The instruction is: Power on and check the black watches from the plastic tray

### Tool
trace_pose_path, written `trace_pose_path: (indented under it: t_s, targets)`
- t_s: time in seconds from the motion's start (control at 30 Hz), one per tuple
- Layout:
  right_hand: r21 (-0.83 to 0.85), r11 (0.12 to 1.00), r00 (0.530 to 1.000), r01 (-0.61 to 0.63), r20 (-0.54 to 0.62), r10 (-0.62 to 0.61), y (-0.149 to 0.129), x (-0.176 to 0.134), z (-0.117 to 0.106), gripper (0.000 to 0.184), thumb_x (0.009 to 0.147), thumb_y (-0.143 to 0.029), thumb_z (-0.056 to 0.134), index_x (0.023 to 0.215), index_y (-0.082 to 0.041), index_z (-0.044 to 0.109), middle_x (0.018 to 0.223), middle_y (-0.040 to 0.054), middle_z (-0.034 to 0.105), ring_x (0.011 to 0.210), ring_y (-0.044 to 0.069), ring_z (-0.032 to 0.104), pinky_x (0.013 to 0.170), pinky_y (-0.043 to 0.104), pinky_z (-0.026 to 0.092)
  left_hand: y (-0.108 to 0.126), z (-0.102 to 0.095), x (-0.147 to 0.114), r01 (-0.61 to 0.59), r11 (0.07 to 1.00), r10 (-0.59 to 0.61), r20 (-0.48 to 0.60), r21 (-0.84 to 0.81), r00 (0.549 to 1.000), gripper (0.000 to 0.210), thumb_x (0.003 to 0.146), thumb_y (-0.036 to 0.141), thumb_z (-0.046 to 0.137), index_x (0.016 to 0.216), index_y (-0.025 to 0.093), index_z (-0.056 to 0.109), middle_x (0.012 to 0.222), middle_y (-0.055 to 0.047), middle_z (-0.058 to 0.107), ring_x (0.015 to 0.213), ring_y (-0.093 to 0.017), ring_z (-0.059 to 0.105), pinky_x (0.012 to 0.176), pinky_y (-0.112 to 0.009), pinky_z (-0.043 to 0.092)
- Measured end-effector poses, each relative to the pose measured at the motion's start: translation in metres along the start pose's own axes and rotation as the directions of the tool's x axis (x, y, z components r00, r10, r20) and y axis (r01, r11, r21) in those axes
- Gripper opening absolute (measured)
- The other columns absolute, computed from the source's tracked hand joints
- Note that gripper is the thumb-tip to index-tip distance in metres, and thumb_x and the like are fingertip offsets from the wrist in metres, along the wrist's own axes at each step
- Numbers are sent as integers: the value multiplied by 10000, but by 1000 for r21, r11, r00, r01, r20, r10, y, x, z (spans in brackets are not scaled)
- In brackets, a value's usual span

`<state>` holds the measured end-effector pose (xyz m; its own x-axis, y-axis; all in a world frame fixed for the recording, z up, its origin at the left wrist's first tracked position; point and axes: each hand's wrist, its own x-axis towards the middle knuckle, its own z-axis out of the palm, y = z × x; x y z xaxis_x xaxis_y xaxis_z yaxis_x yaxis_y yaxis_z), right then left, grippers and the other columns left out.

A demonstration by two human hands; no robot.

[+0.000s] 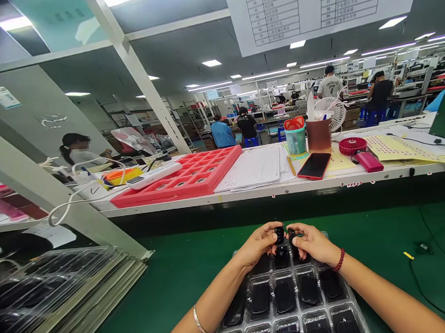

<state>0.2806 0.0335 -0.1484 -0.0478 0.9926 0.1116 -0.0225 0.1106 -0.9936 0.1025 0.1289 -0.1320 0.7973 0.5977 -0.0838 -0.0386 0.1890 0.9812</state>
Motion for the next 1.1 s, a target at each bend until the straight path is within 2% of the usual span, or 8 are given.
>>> trace_pose_path:
  t_s: [0.27,0.43,0.63,0.77,0.87,0.93,1.0,1.1]
  targets:
    - [17,1000,1000,2,4,-2,-1,-1,2,437,780,-389,625,1147,-176,519,881,28,591,447,56,532,442,224,472,1,1,-1,-3,1000,3,-18,26,1000,490,720,361,669,1131,136,524,943,-91,626,570,-91,580,448,-174,353]
    - [67,994,992,-89,-88,95,-3,1,2,438,735,-256,620,1153,-193,505,888,35,615,715,164,660,569,264,530,4,9,-3,-21,996,31,-119,83,992,436,717,175,582,1147,154,515,978,-80,613,768,-160,621,520,-196,431]
    - [9,999,999,-51,-19,51,-4,1,1,356,720,-179,566,1074,-176,532,790,9,617,629,128,618,537,251,510,4,12,-4,-83,986,97,-96,146,991,377,668,81,546,1039,145,531,837,-35,628,617,-97,572,538,-201,421]
    - [-3,1000,1000,-25,2,25,-5,-1,3,353,716,-195,587,1064,-196,526,833,12,609,703,153,626,567,264,512,1,13,-2,-100,985,112,-82,138,990,427,632,59,557,1048,149,523,831,-27,621,649,-105,571,637,-248,460]
    - [-43,998,999,-41,-7,41,-5,-2,3,324,744,-242,576,1060,-198,521,842,17,602,717,165,633,570,273,507,4,12,-3,-82,981,103,-108,178,989,409,665,107,558,1068,154,510,830,-25,615,621,-101,564,607,-240,447]
    - [-106,993,998,-54,-29,52,-9,-1,3,238,773,-282,549,993,-194,534,798,11,600,701,172,627,564,282,499,10,7,-9,-78,967,116,-146,244,982,296,713,167,540,1009,148,532,796,-22,611,603,-102,558,581,-233,432]
    - [-255,967,998,-5,-57,-10,-14,3,8,143,787,-288,536,889,-190,562,788,15,608,725,179,613,603,295,492,19,-4,-19,-95,921,176,-184,379,967,178,733,199,534,899,143,565,742,-16,608,624,-117,564,594,-238,429]
    - [-568,813,985,125,-29,-172,-23,15,27,94,784,-249,557,810,-190,625,838,30,628,794,185,594,712,300,463,29,-26,-40,-54,761,260,-227,646,939,111,742,233,548,792,158,612,762,-26,636,731,-160,590,680,-275,442]
